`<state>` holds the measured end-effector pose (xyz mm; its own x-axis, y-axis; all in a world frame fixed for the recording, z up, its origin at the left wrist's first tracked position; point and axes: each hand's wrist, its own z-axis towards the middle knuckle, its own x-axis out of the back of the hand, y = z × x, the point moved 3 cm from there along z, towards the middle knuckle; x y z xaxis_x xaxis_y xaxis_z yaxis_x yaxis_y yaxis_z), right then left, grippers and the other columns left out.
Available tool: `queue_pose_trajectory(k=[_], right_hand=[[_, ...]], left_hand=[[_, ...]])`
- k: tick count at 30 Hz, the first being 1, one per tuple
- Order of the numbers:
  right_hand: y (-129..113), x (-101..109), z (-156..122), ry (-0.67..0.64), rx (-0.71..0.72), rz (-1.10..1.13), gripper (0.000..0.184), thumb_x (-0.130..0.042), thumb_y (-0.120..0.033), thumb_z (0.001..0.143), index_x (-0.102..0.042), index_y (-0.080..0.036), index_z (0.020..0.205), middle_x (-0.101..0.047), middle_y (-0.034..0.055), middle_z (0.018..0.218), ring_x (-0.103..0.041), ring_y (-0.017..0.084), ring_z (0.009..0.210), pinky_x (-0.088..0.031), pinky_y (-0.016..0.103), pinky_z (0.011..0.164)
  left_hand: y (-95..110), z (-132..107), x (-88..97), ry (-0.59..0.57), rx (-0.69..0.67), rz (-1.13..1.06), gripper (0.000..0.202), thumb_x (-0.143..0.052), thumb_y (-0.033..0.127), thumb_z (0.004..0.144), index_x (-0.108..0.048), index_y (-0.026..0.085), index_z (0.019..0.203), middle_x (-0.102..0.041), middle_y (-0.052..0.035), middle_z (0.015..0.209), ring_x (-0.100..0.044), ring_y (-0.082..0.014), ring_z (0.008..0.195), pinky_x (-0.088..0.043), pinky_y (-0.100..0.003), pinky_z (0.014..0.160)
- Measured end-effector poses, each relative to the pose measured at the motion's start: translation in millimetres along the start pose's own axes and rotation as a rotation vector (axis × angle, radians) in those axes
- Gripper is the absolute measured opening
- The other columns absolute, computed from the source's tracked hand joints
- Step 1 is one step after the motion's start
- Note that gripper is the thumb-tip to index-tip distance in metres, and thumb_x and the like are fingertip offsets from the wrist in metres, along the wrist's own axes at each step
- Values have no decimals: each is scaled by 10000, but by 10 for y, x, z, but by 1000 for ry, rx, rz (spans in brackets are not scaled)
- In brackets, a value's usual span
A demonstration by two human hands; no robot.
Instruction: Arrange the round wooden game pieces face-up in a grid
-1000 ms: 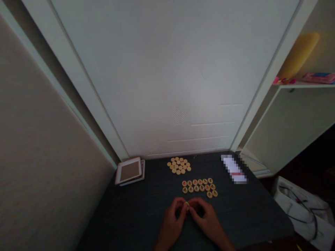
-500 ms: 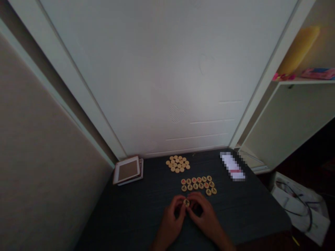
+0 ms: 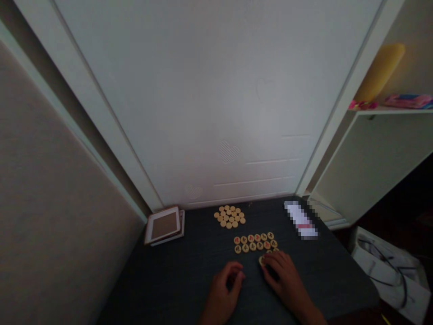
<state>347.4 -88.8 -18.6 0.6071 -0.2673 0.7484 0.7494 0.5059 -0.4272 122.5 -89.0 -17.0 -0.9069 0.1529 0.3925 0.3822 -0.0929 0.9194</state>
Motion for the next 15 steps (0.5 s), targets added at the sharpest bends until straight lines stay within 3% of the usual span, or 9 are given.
queue_pose_trajectory(k=[15], right_hand=[[21, -7, 64, 9, 5, -143, 245, -636, -181, 918, -658, -287, 1138, -733, 38, 1111, -629, 270, 1095, -478, 441, 922]], left_hand=[[25, 19, -23, -11, -51, 78, 182, -570, 373, 957, -696, 244, 984, -770, -19, 851, -718, -196, 807, -530, -278, 786]])
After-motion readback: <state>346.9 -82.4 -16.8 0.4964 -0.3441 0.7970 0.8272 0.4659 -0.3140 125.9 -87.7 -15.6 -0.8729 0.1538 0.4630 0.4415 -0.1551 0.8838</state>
